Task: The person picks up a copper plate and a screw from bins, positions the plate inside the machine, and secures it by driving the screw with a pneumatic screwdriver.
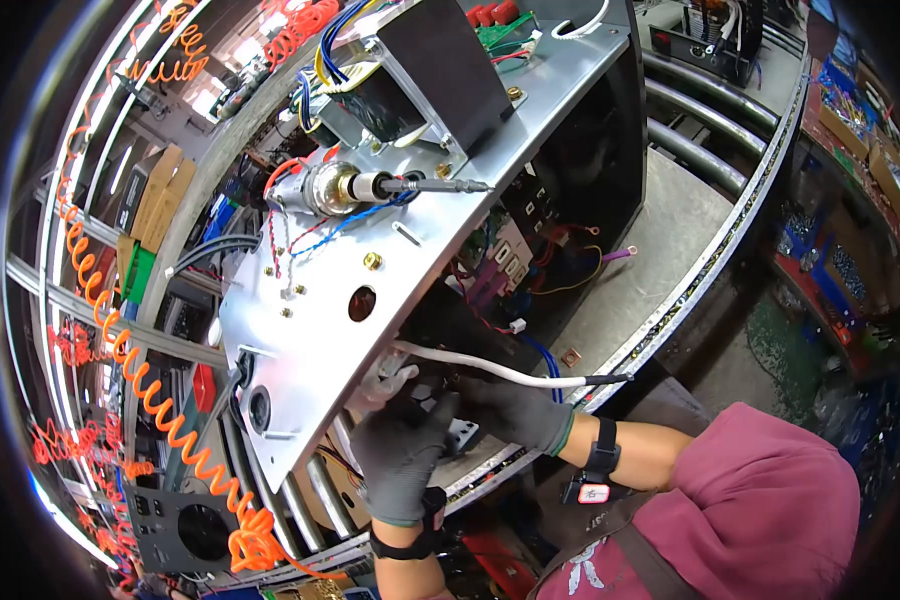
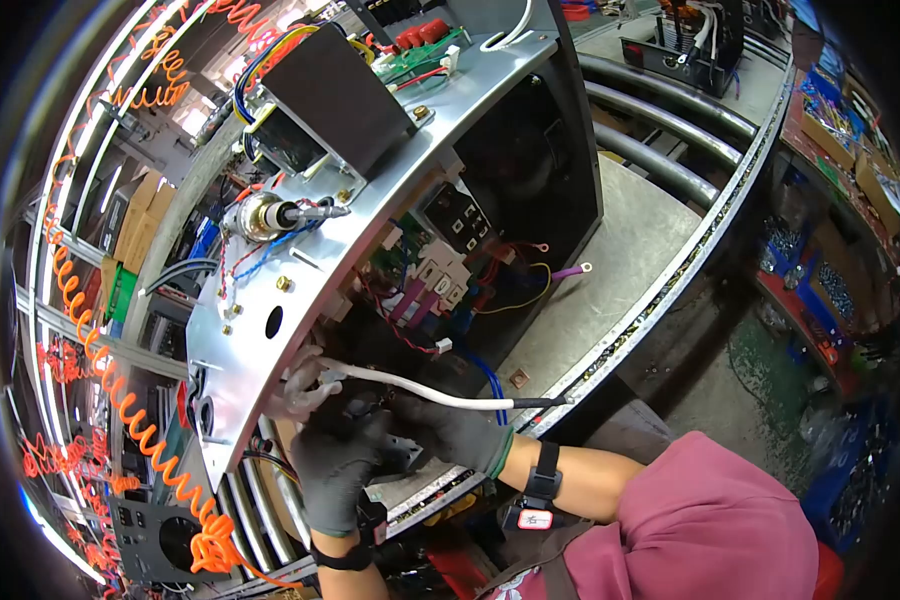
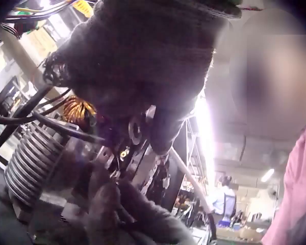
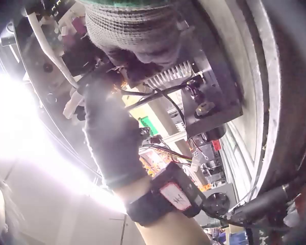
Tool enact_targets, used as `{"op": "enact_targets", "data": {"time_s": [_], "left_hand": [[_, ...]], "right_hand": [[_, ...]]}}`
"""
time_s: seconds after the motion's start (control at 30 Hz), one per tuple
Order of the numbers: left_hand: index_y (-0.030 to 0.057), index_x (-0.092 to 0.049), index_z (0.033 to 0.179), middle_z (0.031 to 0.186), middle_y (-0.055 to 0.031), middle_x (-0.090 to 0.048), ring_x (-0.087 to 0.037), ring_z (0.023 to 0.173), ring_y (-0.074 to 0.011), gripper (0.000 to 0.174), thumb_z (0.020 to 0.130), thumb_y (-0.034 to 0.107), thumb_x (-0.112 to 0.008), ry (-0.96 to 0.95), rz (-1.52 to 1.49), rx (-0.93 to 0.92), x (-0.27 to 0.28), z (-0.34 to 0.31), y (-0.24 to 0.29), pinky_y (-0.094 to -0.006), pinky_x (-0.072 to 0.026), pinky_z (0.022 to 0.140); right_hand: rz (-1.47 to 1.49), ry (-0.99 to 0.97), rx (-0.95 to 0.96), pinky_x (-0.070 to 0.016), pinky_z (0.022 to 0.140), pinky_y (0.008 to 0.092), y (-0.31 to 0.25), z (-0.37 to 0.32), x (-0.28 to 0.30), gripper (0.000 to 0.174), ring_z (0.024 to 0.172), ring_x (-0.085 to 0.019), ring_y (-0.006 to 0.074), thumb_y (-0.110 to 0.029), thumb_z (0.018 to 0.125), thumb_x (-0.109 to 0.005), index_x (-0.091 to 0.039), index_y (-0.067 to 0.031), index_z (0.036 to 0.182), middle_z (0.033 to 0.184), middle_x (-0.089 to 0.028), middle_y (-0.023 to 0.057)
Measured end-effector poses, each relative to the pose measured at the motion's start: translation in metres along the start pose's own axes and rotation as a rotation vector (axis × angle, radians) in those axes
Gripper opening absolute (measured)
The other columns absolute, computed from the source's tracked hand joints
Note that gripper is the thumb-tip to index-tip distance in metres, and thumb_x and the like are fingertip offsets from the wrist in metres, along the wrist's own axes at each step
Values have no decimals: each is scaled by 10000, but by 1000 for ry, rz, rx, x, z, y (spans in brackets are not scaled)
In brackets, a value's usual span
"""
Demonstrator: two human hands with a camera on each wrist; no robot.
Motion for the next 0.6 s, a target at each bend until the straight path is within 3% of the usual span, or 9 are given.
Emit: {"op": "enact_targets", "data": {"time_s": [0.1,0.17,0.23,0.27,0.3,0.33,0.4,0.47,0.6], "left_hand": [[103,-730,944,739,-51,-706,-687,683,-197,229,767,249,-732,137,-85,-113,-4,-2,-10,-269,-516,642],[77,-722,952,819,-47,-721,-692,747,-191,217,774,201,-725,107,74,-103,-5,-3,-5,-271,-518,705],[66,-716,940,863,-43,-722,-688,811,-196,209,765,180,-732,203,43,-112,-4,-3,-12,-281,-514,755],[61,-711,922,908,-52,-717,-679,852,-202,209,754,182,-741,205,4,-83,-6,-3,-13,-288,-507,781],[44,-707,915,935,-115,-704,-685,825,-247,163,791,149,-697,208,115,-161,-9,-5,-7,-320,-532,720],[39,-698,890,892,-105,-699,-679,795,-249,156,795,162,-698,239,118,-170,-11,-5,-7,-321,-529,698],[34,-688,864,848,-95,-695,-673,765,-251,156,798,175,-698,255,125,-171,-18,-6,-11,-323,-525,677],[38,-670,993,928,-73,-691,-666,847,-205,337,726,206,-789,253,44,-46,-21,-7,-26,-295,-500,795],[19,-619,1096,1051,-90,-660,-641,947,-209,454,728,222,-791,276,64,-89,-33,-4,-38,-313,-484,854]], "right_hand": [[-178,52,74,-452,982,323,-8,4,3,361,1136,-538,164,-160,961,-532,-499,-53,1304,1233,-551,85],[-235,87,101,-472,942,318,-9,4,2,345,1095,-558,157,-114,958,-528,-508,-44,1295,1207,-567,84],[-155,134,105,-478,929,316,-7,8,9,371,1075,-570,166,-49,942,-524,-491,-32,1311,1208,-568,86],[-545,75,212,-482,921,315,-18,6,1,381,1067,-575,171,-18,928,-524,-491,-20,1308,1199,-576,95],[-934,13,313,-485,913,315,-24,6,-11,392,1058,-580,175,13,914,-524,-491,-9,1304,1190,-584,104],[-809,74,219,-493,902,321,-10,9,4,381,1050,-590,189,33,892,-532,-517,6,1272,1170,-600,129],[-921,41,300,-497,894,322,-12,2,-2,371,1045,-594,193,35,887,-540,-528,9,1257,1159,-608,135],[-1030,4,373,-501,885,322,-13,-6,-7,361,1039,-598,198,36,883,-547,-540,13,1243,1147,-615,141],[-1317,7,538,-502,881,312,-13,-12,-9,336,1028,-607,202,16,894,-544,-550,14,1230,1135,-623,142]]}}
Point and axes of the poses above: each hand's wrist, its own z-axis towards the middle knuckle, its own x-axis out of the back of the hand, y = z × x, the point moved 8 cm from there along z, towards the middle knuckle
